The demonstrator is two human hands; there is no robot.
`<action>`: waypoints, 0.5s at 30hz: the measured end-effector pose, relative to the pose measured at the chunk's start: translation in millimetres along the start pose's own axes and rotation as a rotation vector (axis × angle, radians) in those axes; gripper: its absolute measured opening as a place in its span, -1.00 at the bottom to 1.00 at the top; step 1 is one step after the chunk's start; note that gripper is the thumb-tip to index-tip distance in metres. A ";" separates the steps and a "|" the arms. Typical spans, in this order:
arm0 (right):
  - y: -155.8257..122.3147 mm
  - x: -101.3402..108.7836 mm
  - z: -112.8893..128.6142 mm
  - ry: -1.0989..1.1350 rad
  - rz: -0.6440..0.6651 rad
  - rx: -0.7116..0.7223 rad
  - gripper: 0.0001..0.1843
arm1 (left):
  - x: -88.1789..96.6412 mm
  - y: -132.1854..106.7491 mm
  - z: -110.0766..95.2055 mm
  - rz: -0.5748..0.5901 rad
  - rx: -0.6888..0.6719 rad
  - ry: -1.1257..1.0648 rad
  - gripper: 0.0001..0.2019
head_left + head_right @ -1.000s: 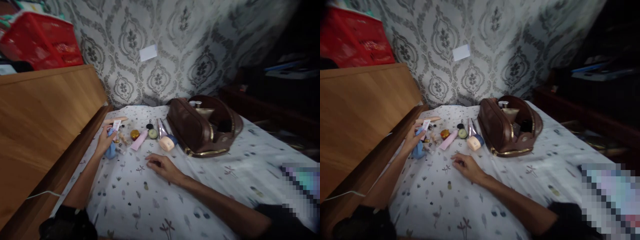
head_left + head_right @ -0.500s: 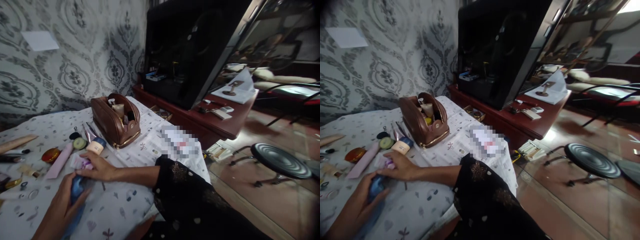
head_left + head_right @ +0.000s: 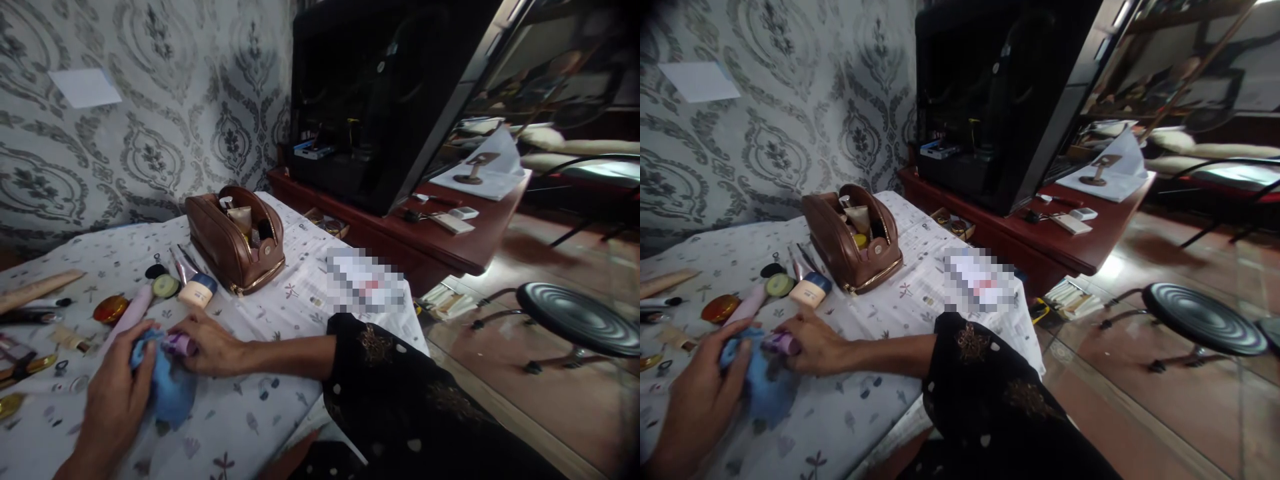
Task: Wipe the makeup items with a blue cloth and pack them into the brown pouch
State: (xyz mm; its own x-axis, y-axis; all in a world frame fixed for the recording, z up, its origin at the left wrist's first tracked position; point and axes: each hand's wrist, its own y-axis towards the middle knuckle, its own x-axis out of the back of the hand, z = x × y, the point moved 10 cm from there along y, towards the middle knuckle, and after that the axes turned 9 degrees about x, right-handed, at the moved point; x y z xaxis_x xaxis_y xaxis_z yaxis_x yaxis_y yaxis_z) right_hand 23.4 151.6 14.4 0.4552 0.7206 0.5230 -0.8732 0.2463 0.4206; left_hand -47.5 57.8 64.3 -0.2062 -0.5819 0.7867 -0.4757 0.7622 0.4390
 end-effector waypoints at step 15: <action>-4.4 8.8 -24.4 0.284 -0.106 -0.087 -0.69 | -33.7 7.7 -27.1 -0.100 -0.316 0.331 -0.70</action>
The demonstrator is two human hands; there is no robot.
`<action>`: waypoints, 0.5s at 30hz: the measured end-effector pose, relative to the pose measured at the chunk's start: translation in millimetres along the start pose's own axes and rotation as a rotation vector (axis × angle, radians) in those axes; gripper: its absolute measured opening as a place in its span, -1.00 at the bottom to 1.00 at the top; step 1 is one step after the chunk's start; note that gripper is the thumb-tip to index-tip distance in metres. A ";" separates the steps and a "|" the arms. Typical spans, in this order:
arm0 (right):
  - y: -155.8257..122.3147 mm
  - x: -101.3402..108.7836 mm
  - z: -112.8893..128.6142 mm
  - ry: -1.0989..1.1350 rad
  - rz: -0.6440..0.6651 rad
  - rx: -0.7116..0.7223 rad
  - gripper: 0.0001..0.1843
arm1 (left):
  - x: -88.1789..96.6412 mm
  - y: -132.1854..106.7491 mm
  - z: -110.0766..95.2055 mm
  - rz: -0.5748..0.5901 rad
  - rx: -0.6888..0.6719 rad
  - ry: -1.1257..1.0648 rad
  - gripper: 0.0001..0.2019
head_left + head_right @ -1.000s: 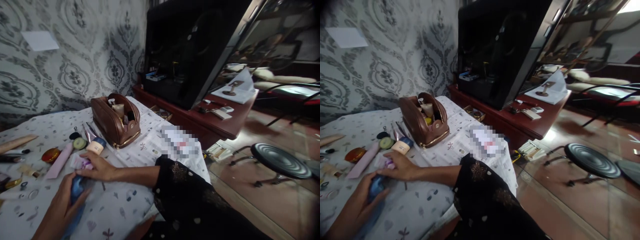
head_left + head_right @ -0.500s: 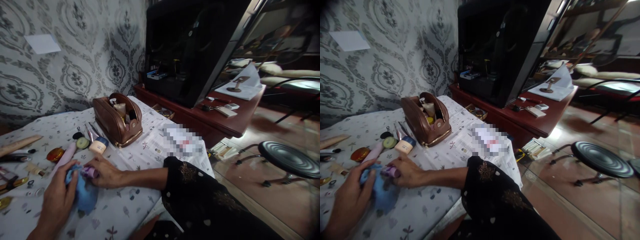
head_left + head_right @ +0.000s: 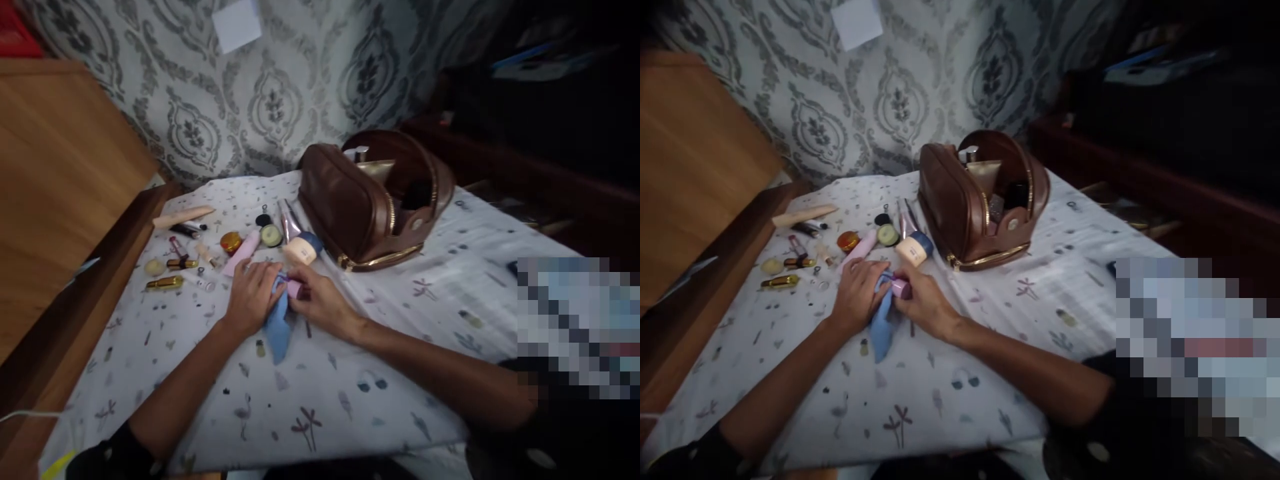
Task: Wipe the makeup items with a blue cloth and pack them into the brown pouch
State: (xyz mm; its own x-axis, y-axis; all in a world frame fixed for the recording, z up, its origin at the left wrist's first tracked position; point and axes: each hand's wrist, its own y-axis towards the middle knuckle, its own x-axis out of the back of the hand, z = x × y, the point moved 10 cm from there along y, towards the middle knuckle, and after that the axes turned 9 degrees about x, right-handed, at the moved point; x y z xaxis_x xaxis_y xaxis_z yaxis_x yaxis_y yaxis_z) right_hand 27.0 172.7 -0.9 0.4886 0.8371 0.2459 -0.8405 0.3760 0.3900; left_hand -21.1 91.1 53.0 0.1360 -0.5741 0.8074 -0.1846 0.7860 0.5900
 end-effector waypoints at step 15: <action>1.1 16.5 0.3 -0.004 -0.059 0.022 -0.51 | 15.3 -7.5 14.0 -0.043 -0.018 0.109 -0.66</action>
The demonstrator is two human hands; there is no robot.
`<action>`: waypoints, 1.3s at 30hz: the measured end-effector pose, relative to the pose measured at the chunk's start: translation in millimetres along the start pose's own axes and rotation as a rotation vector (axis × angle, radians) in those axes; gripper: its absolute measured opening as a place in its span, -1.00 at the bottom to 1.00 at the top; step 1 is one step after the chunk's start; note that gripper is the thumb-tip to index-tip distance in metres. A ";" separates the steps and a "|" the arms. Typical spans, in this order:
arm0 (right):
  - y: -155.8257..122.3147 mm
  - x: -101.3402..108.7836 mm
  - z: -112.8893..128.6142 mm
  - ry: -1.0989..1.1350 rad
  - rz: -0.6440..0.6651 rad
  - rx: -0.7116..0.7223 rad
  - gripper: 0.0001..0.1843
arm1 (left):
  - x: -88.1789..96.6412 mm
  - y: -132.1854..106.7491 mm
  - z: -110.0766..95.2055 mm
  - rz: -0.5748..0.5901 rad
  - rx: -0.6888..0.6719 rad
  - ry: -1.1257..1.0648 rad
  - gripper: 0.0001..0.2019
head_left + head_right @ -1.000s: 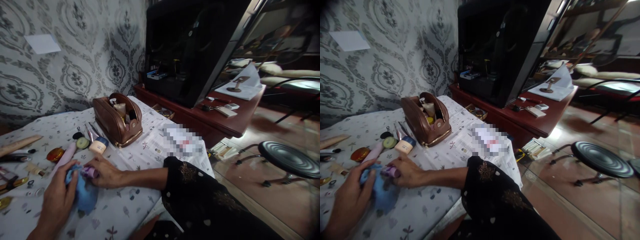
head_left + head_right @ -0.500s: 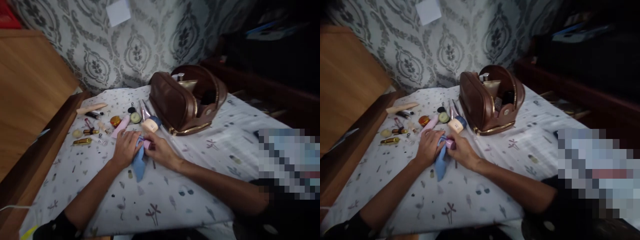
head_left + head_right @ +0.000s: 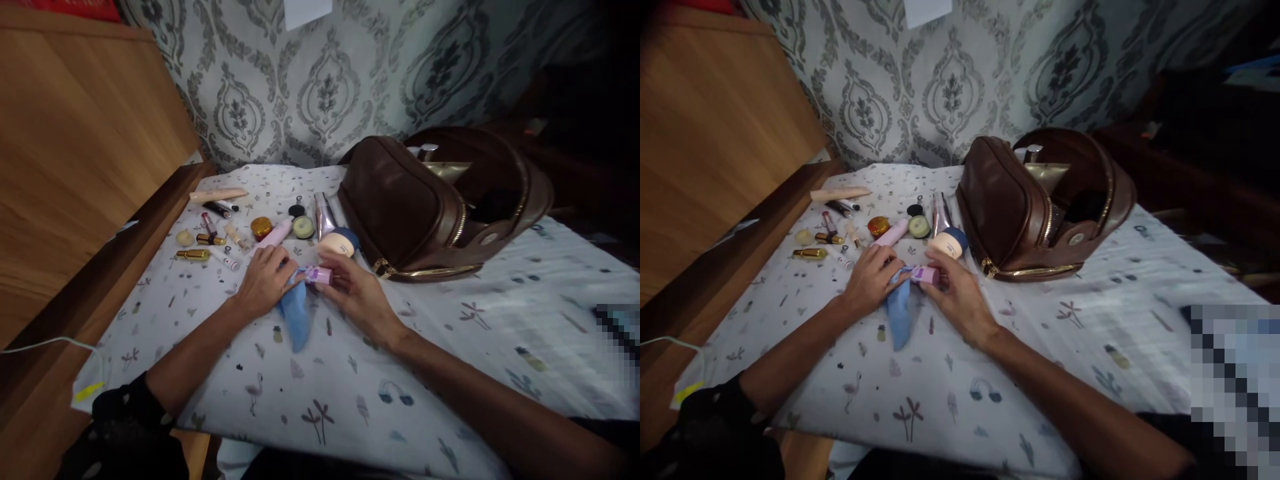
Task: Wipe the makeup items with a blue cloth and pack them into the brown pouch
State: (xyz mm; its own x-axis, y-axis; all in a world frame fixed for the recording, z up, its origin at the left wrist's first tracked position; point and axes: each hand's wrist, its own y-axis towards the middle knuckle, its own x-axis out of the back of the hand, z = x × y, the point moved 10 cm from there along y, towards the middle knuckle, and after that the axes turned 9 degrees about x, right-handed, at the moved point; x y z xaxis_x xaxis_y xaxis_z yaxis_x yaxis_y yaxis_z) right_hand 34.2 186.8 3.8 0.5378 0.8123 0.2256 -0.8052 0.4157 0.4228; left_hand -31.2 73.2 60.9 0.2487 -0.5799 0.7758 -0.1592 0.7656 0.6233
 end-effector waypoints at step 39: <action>1.6 -6.2 1.3 0.097 0.057 -0.063 -0.65 | 10.6 -2.2 4.1 -0.021 0.046 -0.300 -0.76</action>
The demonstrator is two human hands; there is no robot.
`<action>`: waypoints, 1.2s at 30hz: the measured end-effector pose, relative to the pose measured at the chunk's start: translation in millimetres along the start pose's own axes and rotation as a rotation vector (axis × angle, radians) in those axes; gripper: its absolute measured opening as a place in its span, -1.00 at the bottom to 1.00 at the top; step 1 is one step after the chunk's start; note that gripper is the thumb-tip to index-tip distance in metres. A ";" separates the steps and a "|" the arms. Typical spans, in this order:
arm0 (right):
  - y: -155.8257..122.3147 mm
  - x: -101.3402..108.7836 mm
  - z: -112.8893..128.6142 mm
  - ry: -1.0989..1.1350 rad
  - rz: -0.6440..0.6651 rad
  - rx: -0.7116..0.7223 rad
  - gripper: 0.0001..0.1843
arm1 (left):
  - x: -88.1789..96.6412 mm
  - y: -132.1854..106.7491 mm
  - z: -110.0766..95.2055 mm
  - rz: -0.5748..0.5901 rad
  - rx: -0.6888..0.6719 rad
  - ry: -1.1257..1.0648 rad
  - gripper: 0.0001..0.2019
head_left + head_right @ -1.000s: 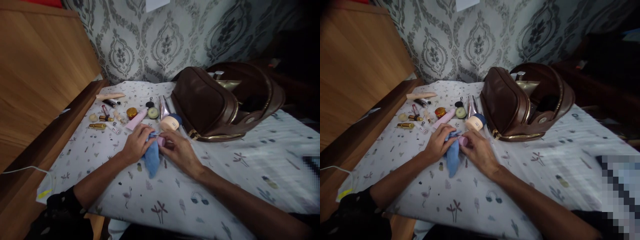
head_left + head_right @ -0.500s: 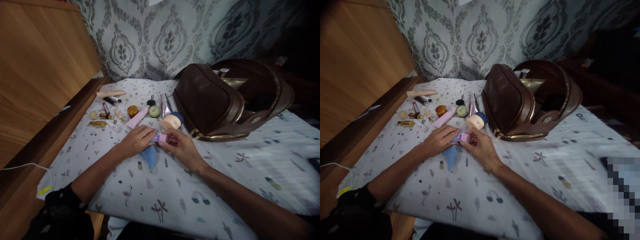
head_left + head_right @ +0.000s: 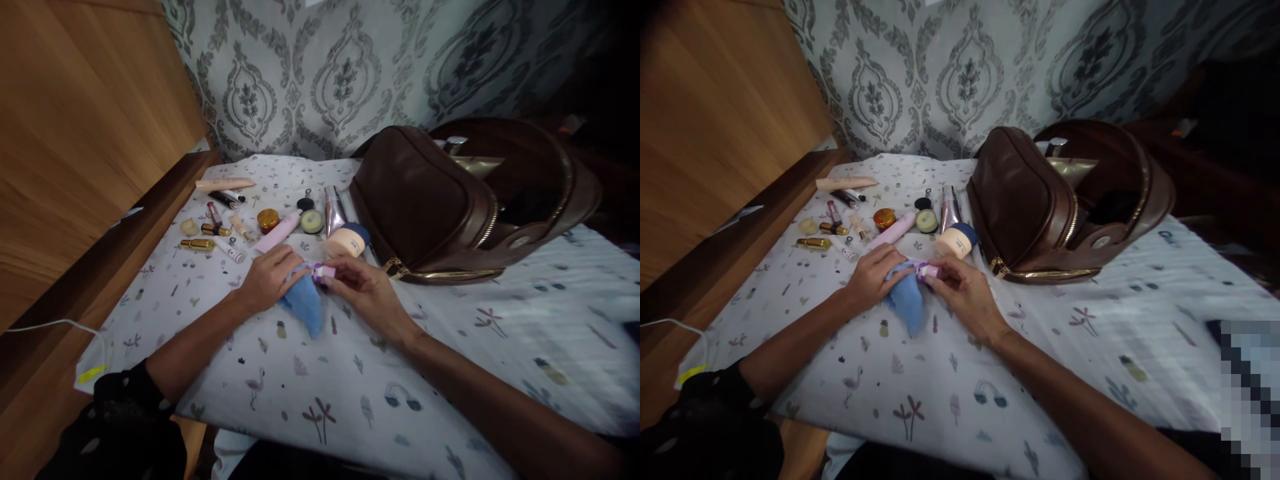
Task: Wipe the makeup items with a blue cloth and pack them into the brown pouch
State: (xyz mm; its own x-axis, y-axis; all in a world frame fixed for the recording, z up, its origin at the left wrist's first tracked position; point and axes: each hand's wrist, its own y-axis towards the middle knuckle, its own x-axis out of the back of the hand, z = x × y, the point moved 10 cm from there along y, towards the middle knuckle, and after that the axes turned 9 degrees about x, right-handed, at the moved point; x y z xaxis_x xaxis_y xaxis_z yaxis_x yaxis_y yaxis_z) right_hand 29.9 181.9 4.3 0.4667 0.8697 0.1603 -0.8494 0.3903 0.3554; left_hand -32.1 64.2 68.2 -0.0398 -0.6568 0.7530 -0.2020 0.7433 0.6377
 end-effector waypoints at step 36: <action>-7.2 -14.4 14.0 -0.125 0.156 0.068 -0.64 | 20.4 16.5 3.7 0.096 0.158 -0.151 -0.67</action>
State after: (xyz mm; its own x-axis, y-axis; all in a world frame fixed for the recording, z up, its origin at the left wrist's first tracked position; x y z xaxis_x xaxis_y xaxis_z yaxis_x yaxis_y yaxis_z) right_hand 32.7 162.3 12.3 0.3618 0.8719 0.3300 -0.8971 0.2294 0.3776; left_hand -39.9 62.6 93.5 -0.2095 -0.6045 0.7686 -0.3401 0.7820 0.5223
